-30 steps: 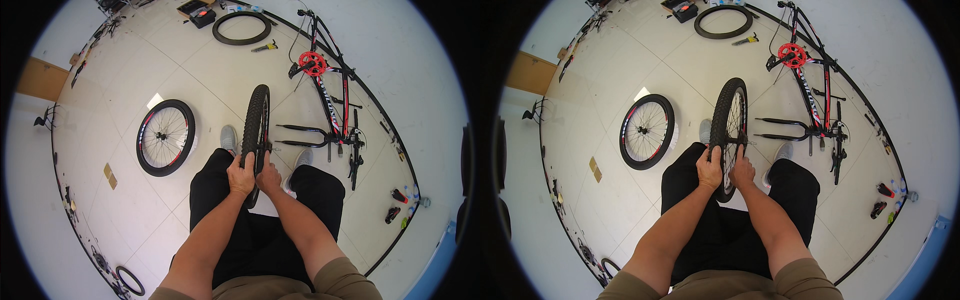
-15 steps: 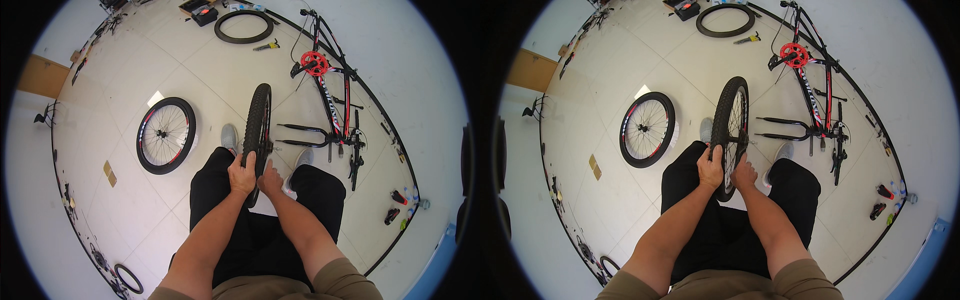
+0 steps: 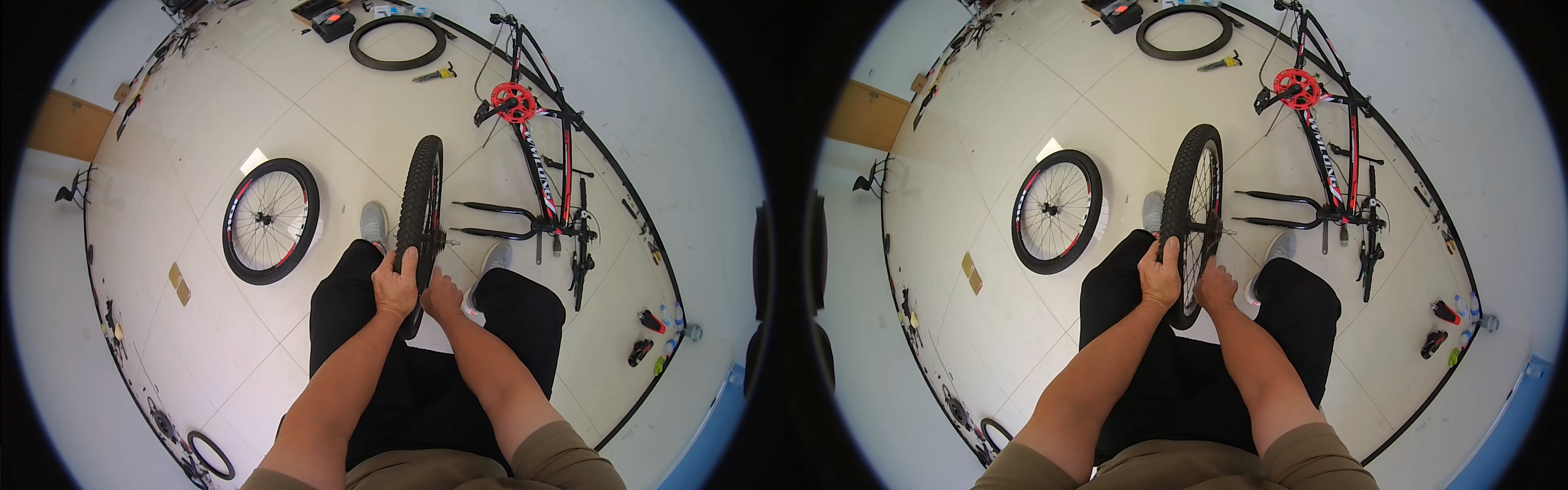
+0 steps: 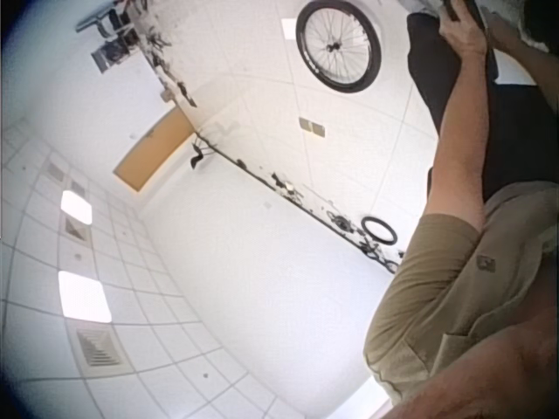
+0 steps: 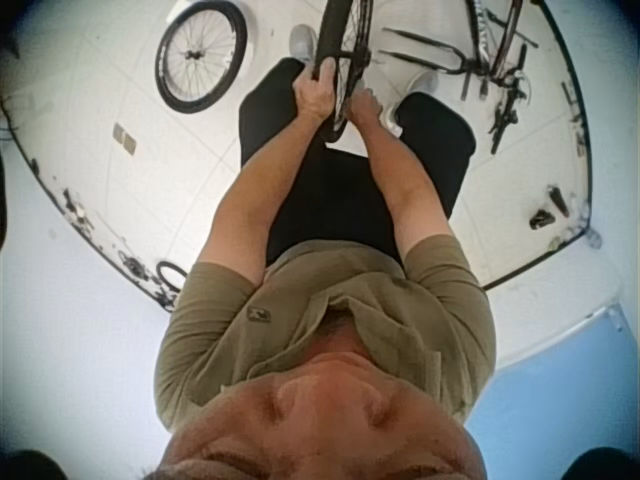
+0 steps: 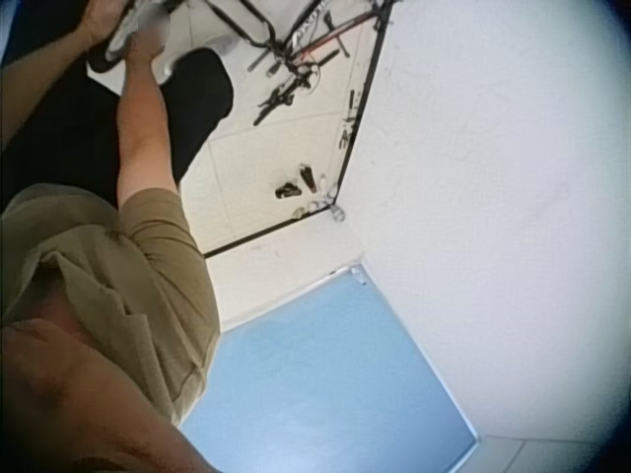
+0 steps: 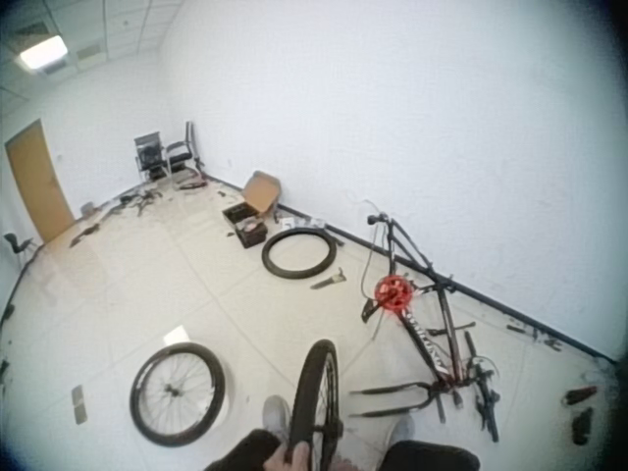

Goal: The person sits and installs a tire onto a bicycle wheel rim, pressing the bead into place by hand. The person then places the wheel on the floor and picks up a bicycle seat.

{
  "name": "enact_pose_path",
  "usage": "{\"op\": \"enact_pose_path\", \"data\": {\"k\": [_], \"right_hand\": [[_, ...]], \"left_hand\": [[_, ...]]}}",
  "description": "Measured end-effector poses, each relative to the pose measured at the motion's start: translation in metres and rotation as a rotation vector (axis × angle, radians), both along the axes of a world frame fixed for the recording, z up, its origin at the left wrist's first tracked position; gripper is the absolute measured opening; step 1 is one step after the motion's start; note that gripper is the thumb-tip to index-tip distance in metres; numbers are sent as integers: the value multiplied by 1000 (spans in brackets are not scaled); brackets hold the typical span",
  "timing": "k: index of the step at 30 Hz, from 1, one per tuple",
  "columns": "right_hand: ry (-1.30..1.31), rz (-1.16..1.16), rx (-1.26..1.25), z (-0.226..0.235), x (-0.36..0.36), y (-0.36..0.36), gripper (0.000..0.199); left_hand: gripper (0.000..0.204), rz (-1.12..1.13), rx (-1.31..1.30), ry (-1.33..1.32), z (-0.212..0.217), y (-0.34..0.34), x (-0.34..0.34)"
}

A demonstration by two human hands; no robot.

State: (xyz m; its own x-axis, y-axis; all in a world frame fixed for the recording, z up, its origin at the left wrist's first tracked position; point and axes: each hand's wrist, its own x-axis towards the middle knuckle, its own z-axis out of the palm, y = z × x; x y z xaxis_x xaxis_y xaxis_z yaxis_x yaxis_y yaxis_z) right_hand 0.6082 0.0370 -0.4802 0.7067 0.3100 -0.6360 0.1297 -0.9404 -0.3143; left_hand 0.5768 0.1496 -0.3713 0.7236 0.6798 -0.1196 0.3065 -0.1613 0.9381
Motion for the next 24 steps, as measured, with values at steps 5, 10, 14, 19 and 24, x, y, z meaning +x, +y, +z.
{"op": "enact_pose_path", "data": {"k": [5, 10, 14, 19, 24], "right_hand": [[-211, -15, 214, 24, 14, 11, 99], [-185, 158, 8, 31, 9, 8, 102], [-78, 160, -5, 4, -13, 1, 90], [-119, 50, 144, -14, -6, 3, 75], [-225, -66, 208, 20, 8, 13, 76]], "left_hand": [[41, -16, -11, 33, -1, 2, -3], [41, -11, -4, 1, 1, 0, -2], [41, -8, 6, -16, 2, -1, -1], [42, -19, -5, 52, 4, 0, 0], [46, -11, -8, 16, 4, 2, -4]]}}
